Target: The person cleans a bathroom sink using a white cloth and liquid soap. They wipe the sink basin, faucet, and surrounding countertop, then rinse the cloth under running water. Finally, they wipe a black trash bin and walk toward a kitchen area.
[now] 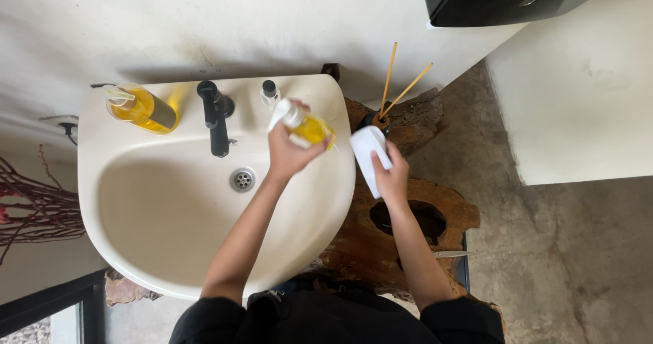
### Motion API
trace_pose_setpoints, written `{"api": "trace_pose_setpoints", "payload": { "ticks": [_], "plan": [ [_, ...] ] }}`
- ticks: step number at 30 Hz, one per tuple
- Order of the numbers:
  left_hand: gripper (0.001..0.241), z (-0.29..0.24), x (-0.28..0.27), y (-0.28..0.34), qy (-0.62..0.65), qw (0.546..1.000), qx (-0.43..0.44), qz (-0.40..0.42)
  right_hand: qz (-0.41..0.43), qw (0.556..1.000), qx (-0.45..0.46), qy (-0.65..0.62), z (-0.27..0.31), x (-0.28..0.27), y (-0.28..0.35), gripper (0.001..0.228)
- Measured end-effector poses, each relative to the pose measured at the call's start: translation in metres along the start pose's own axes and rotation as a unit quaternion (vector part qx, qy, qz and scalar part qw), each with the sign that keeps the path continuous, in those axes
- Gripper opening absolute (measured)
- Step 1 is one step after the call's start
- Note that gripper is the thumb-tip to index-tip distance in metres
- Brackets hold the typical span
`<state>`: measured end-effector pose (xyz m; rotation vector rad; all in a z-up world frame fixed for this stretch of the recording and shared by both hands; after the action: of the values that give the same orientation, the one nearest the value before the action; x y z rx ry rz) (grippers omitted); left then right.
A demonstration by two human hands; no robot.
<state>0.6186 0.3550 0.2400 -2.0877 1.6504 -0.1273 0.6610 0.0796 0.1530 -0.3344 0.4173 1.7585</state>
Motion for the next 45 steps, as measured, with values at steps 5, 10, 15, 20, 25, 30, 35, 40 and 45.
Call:
{"api": "trace_pose_setpoints", "payload": {
  "ticks": [5, 10, 15, 20, 25, 30, 35, 40, 45],
  "plan": [
    [0.079, -0.020, -0.022, 0.055, 0.096, 0.995, 0.010, -0.024, 0.239, 0.848, 0.089, -0.465, 0.005, 0.125, -0.009, 0.048],
    [0.081, -0.014, -0.035, 0.079, 0.056, 0.997, 0.007, -0.059, 0.313, 0.771, 0.159, -0.532, -0.023, 0.167, 0.010, 0.051],
    [0.081, -0.001, -0.082, 0.089, -0.055, 0.988, -0.016, -0.146, 0.371, 0.831, 0.143, -0.388, -0.014, 0.144, 0.019, 0.045],
    [0.082, -0.018, -0.093, 0.133, -0.073, 0.987, -0.035, -0.139, 0.076, 0.990, -0.116, 0.038, 0.054, 0.040, -0.057, 0.037],
    [0.083, -0.039, -0.065, 0.173, 0.017, 0.992, -0.001, -0.128, 0.062, 0.937, -0.258, 0.225, 0.080, 0.073, -0.120, 0.060],
    [0.081, -0.043, -0.067, 0.176, 0.016, 0.988, -0.067, -0.137, 0.132, 0.897, -0.281, 0.316, 0.053, 0.099, -0.095, 0.059],
    [0.076, -0.052, -0.043, 0.152, 0.041, 0.996, -0.072, -0.033, 0.294, 0.885, -0.181, 0.312, 0.050, 0.103, -0.068, 0.055],
    [0.072, -0.057, 0.047, 0.158, 0.119, 0.973, -0.076, 0.185, 0.358, 0.910, -0.097, 0.188, 0.070, 0.096, -0.076, 0.043],
    [0.082, -0.046, 0.151, 0.186, 0.086, 0.956, -0.077, 0.271, 0.131, 0.925, -0.313, 0.172, 0.113, 0.061, -0.132, 0.043]
  ]
}}
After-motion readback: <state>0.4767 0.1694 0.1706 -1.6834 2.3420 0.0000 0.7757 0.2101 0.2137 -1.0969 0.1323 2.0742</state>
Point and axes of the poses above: each hand's wrist, its own y-axis away from the middle knuckle, its own x-axis out of the palm, z = x × y, the point moved 7 cm from there along -y, towards the middle knuckle, and after that the axes turned 10 degrees about z, right-handed, at the moved point
